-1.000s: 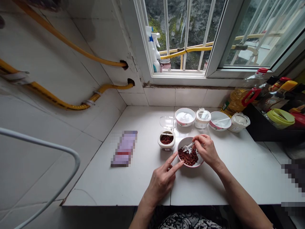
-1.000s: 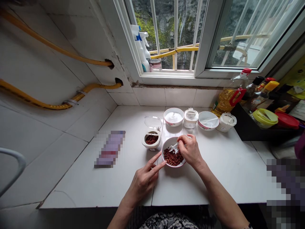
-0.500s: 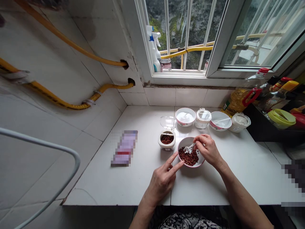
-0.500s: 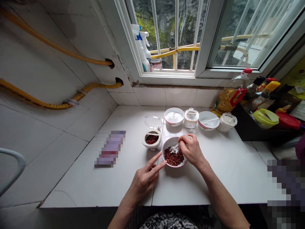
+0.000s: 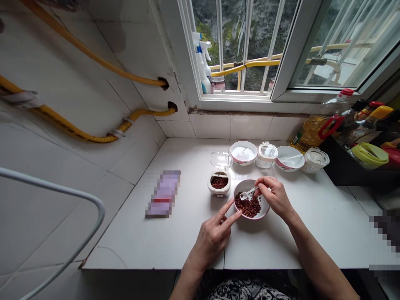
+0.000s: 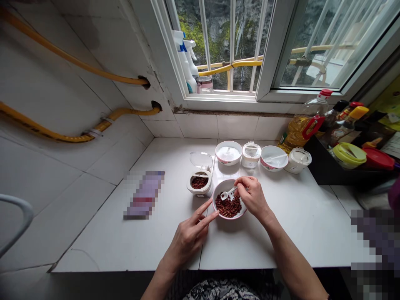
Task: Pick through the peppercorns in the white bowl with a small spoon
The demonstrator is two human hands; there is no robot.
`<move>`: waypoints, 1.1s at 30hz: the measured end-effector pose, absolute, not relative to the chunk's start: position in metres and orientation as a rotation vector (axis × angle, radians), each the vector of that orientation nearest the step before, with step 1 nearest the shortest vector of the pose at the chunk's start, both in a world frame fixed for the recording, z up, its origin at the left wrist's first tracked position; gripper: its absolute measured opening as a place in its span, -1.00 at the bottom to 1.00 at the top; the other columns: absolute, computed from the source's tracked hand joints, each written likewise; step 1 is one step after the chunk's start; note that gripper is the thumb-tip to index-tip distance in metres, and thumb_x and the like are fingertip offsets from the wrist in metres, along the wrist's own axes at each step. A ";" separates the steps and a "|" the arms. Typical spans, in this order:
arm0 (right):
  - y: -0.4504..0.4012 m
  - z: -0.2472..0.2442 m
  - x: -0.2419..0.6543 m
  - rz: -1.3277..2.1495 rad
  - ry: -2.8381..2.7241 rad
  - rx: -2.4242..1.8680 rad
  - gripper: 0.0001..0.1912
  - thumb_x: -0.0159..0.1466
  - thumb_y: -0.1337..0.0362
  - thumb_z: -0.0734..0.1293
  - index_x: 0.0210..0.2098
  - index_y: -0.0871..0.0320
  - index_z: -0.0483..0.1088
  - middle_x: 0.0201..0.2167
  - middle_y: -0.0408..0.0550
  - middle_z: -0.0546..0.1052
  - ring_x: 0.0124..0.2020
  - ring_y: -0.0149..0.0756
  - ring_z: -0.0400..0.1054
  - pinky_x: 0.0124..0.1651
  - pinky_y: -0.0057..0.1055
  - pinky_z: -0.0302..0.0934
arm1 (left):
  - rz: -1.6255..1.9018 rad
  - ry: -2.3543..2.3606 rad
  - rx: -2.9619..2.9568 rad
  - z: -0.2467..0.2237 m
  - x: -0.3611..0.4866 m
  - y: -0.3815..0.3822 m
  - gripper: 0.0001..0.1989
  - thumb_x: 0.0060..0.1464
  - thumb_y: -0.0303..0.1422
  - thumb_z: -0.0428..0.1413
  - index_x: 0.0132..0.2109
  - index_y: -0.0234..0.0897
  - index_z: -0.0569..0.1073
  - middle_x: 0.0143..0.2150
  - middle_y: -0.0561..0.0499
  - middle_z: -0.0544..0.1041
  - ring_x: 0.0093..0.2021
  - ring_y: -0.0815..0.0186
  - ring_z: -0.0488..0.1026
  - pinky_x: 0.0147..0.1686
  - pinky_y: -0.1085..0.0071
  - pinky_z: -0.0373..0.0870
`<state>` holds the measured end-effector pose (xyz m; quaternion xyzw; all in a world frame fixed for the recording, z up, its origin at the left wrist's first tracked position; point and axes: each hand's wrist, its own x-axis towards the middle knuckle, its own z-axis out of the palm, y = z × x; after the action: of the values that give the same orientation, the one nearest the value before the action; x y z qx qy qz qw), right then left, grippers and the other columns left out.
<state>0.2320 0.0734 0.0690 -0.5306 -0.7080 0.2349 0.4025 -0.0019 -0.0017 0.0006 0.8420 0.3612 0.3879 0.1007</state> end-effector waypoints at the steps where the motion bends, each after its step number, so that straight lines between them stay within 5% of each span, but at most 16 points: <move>1: 0.074 0.069 0.232 0.585 -1.790 -1.342 -0.80 0.24 0.33 0.22 -0.44 0.04 0.43 -0.64 -0.18 0.56 -0.33 -0.14 0.51 0.01 -0.15 0.31 | 1.148 1.067 2.487 0.001 -0.002 -0.002 -0.36 0.19 -0.69 -0.07 0.35 -0.17 0.33 0.38 -0.27 0.33 -0.26 0.41 0.55 -0.18 0.44 0.59; 5: 0.073 0.070 0.231 0.614 -1.762 -1.354 -0.81 0.23 0.31 0.22 -0.45 0.04 0.43 -0.65 -0.18 0.56 -0.36 -0.15 0.51 0.03 -0.13 0.30 | 1.143 1.062 2.482 0.000 -0.002 -0.002 -0.36 0.18 -0.70 -0.06 0.35 -0.18 0.33 0.39 -0.28 0.31 -0.26 0.40 0.55 -0.17 0.44 0.59; 11: 0.072 0.073 0.230 0.956 -1.531 -1.343 -0.84 0.21 0.21 0.25 -0.42 0.09 0.44 -0.63 -0.17 0.55 -0.53 -0.24 0.46 -0.29 -0.29 0.35 | 1.141 1.068 2.484 0.000 -0.002 -0.002 -0.35 0.19 -0.69 -0.07 0.35 -0.17 0.33 0.38 -0.27 0.33 -0.28 0.41 0.56 -0.19 0.44 0.59; 16: 0.070 0.079 0.222 1.047 -1.365 -1.262 -0.82 0.24 0.14 0.31 -0.34 0.12 0.45 -0.57 -0.12 0.59 -0.49 -0.24 0.51 -0.33 -0.33 0.39 | 1.155 1.055 2.489 0.001 -0.001 -0.001 -0.36 0.17 -0.70 -0.07 0.34 -0.20 0.34 0.37 -0.30 0.33 -0.27 0.41 0.56 -0.20 0.44 0.59; 22: 0.066 0.081 0.193 0.650 -1.618 -1.060 -0.87 0.41 0.27 0.24 -0.15 0.08 0.43 -0.30 -0.03 0.67 -0.28 -0.20 0.59 -0.08 -0.19 0.44 | 1.142 1.058 2.494 0.001 -0.001 -0.001 -0.36 0.18 -0.69 -0.08 0.34 -0.20 0.33 0.38 -0.28 0.32 -0.26 0.41 0.57 -0.19 0.45 0.59; 25: 0.066 0.078 0.185 0.291 -1.942 -0.896 -0.78 0.38 0.44 0.20 -0.15 0.06 0.44 -0.33 -0.09 0.67 -0.36 -0.24 0.56 0.11 -0.06 0.34 | 1.133 1.068 2.498 0.002 -0.001 -0.001 -0.35 0.16 -0.69 -0.08 0.35 -0.21 0.33 0.39 -0.29 0.31 -0.27 0.41 0.56 -0.18 0.44 0.60; 33: 0.070 0.083 0.218 0.120 -1.845 -1.054 -0.81 0.37 0.43 0.23 -0.19 0.05 0.44 -0.42 -0.14 0.68 -0.33 -0.19 0.54 0.04 -0.15 0.34 | 1.140 1.062 2.498 0.001 -0.001 0.000 -0.35 0.15 -0.70 -0.08 0.34 -0.21 0.34 0.38 -0.28 0.32 -0.25 0.40 0.57 -0.17 0.44 0.59</move>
<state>0.2179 0.0700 0.0829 -0.4332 -0.7581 0.0494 0.4850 -0.0010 -0.0005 0.0008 0.8444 0.3589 0.3853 0.0987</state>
